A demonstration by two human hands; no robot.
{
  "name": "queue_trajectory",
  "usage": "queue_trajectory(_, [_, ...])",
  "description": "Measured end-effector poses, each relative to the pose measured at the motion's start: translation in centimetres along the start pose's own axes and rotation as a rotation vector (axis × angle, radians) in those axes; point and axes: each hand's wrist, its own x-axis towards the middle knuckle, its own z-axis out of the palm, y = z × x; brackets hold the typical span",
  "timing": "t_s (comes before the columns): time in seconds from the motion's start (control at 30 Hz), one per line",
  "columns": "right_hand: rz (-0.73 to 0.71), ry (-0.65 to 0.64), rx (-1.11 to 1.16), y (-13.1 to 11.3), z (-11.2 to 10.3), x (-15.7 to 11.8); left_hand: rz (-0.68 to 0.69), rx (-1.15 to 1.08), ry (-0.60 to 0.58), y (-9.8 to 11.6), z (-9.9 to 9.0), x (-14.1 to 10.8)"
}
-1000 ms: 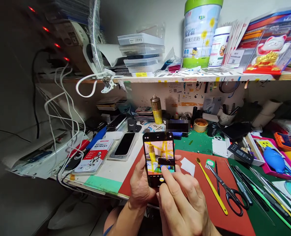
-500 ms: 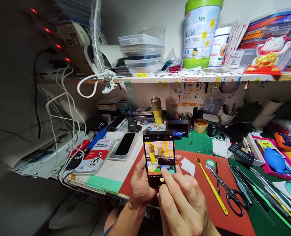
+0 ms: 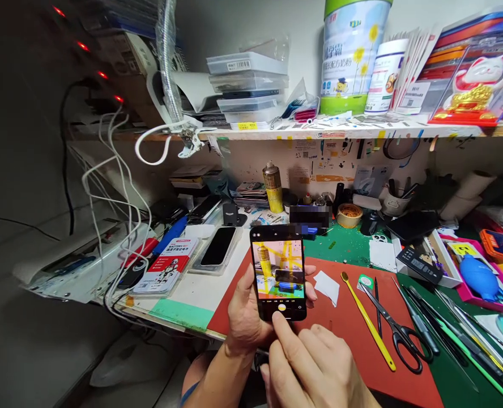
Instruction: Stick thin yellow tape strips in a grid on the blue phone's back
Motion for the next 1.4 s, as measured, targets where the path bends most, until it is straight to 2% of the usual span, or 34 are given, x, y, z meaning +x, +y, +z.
queue_trajectory(0.13, [-0.087,-0.06,0.07,0.3,0.4,-0.6,0.042,-0.065,-0.005,-0.1,0.0,0.2])
queue_trajectory(0.37, [-0.043,-0.079,0.092,0.5,0.2,-1.2,0.058,-0.099,-0.012,-0.2,-0.1,0.2])
queue_trajectory(0.67, [-0.065,-0.095,0.094,0.5,-0.2,-0.6,0.05,-0.102,-0.027,-0.2,-0.1,0.2])
queue_trajectory(0.8, [-0.037,-0.145,0.088,0.4,-0.6,-0.3,0.06,-0.102,-0.032,-0.3,-0.1,0.2])
queue_trajectory(0.9, [-0.074,-0.108,0.094,0.5,-0.3,-0.5,0.04,-0.08,-0.035,-0.2,-0.1,0.2])
queue_trajectory(1.13, [-0.094,-0.142,0.1,0.7,0.2,-0.9,0.013,-0.048,-0.042,-0.1,-0.2,0.1])
queue_trajectory(1.4, [-0.071,-0.139,0.107,0.6,-0.1,-1.0,0.028,-0.051,0.006,-0.1,-0.2,0.3])
